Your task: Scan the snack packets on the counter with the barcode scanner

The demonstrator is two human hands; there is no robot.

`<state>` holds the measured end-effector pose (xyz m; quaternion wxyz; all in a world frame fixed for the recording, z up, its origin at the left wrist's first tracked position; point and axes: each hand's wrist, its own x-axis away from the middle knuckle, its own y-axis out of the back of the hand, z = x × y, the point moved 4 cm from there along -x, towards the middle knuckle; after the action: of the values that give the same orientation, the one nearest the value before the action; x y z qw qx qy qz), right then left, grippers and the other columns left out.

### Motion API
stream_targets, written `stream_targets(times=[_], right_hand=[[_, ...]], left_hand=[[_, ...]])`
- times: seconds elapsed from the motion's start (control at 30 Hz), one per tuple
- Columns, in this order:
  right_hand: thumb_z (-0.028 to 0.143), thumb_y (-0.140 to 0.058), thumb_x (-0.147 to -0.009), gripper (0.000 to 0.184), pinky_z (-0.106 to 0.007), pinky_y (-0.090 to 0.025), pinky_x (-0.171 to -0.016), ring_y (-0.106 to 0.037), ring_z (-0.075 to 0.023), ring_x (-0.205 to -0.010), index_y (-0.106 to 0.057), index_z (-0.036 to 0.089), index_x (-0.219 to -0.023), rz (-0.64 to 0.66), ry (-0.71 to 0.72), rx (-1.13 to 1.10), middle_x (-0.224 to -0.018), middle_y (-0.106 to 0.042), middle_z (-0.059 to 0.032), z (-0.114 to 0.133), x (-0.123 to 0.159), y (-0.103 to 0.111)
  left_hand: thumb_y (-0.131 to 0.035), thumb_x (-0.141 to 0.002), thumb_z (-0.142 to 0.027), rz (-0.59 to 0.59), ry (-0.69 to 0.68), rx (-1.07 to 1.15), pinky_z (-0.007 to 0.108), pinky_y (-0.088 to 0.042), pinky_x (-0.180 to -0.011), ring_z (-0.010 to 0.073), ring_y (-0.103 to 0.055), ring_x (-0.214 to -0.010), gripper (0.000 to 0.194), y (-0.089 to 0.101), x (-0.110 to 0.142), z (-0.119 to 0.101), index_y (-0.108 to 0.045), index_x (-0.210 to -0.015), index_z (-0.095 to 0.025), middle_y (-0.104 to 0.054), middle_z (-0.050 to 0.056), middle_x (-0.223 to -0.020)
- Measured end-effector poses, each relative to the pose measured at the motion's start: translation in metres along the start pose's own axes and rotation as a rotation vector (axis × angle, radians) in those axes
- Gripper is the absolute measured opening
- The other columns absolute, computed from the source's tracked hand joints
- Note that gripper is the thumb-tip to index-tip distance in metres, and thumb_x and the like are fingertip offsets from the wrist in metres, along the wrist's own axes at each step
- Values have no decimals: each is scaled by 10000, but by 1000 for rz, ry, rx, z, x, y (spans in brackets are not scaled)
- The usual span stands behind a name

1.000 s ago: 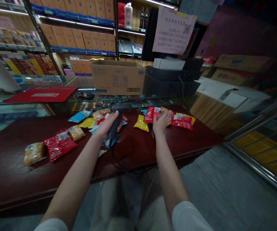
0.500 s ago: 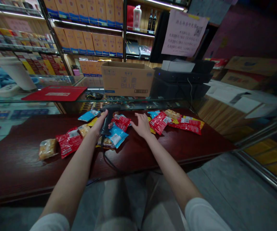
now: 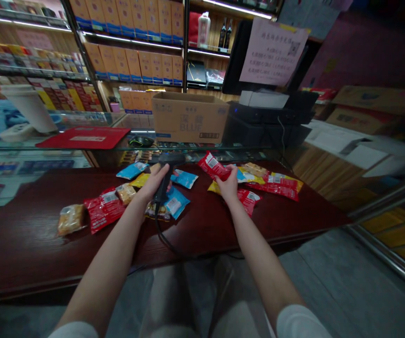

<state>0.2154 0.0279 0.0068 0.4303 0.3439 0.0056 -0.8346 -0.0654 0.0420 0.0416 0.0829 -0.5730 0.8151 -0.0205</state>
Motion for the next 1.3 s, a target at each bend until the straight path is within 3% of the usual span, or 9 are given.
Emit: stream_targets(times=[0.1,0.3,0.6,0.73,0.83,0.93,1.17,1.23,1.3], right_hand=[[234,-631,-710,388,-406,-472,-928,-592,-257,-983,-464,216,-1059,-17,-16,55,-1064,-592,-85,-5,0,7],[203,-638,-717,379,-412,-488,-928,-602,-263,-980,-473,220,-1058,39,14,49,-1057,-614,-88,-2,3,-10],[202,-632,-741,410,-412,-502,-907,-608,-264,-1022,-471,207,-1119,59,55,67,-1108,-614,-113,10,14,-16],[217,-619,-764,386,-417,-504,-912,-611,-262,-1001,-483,191,-1124,95,83,71,-1096,-611,-117,14,17,-18],[231,-613,-780,423,-432,-487,-962,-595,-267,-1057,-476,180,-1177,57,118,107,-1140,-592,-129,14,11,-8],[218,-594,-797,541,-460,-422,-1066,-513,-283,-1229,-422,157,-1306,-74,145,193,-1280,-520,-171,9,-6,19],[224,-617,-805,659,-662,-281,-1095,-323,-425,-1384,-413,87,-1416,-182,-2,651,-1467,-357,-286,-11,-33,77],[272,-581,-856,646,-674,-239,-1112,-272,-416,-1428,-401,122,-1458,-129,98,712,-1533,-316,-261,-4,-25,72],[323,-525,-915,553,-641,-203,-1150,-307,-367,-1435,-458,178,-1445,99,242,744,-1541,-377,-200,3,-11,53]], left_hand=[[-580,-835,-676,121,17,0,225,-339,-363,132,-480,-362,526,-20,5,1,-683,-925,-168,-539,8,-466],[-561,-795,-760,239,74,85,226,-306,-352,126,-441,-342,667,-44,13,7,-678,-1001,-137,-487,-9,-424],[-539,-787,-785,255,143,74,213,-348,-353,106,-418,-338,653,-53,16,9,-621,-923,-151,-461,-40,-427],[-579,-742,-802,235,103,45,216,-365,-363,95,-416,-344,656,-59,18,5,-595,-848,-154,-477,-33,-439],[-572,-751,-802,251,131,57,213,-330,-359,94,-407,-338,662,-58,19,6,-606,-862,-150,-462,-33,-427],[-535,-785,-793,254,150,78,210,-312,-358,102,-417,-337,679,-50,17,11,-637,-941,-140,-459,-31,-422],[-532,-812,-764,179,99,132,197,-332,-366,99,-433,-348,681,-29,9,9,-655,-999,-121,-461,-32,-428],[-573,-798,-748,146,71,145,204,-337,-367,96,-427,-353,657,-25,8,3,-659,-975,-121,-470,-31,-442],[-612,-793,-716,99,52,171,213,-343,-368,97,-430,-364,616,-21,9,-4,-660,-973,-129,-484,-31,-467]])
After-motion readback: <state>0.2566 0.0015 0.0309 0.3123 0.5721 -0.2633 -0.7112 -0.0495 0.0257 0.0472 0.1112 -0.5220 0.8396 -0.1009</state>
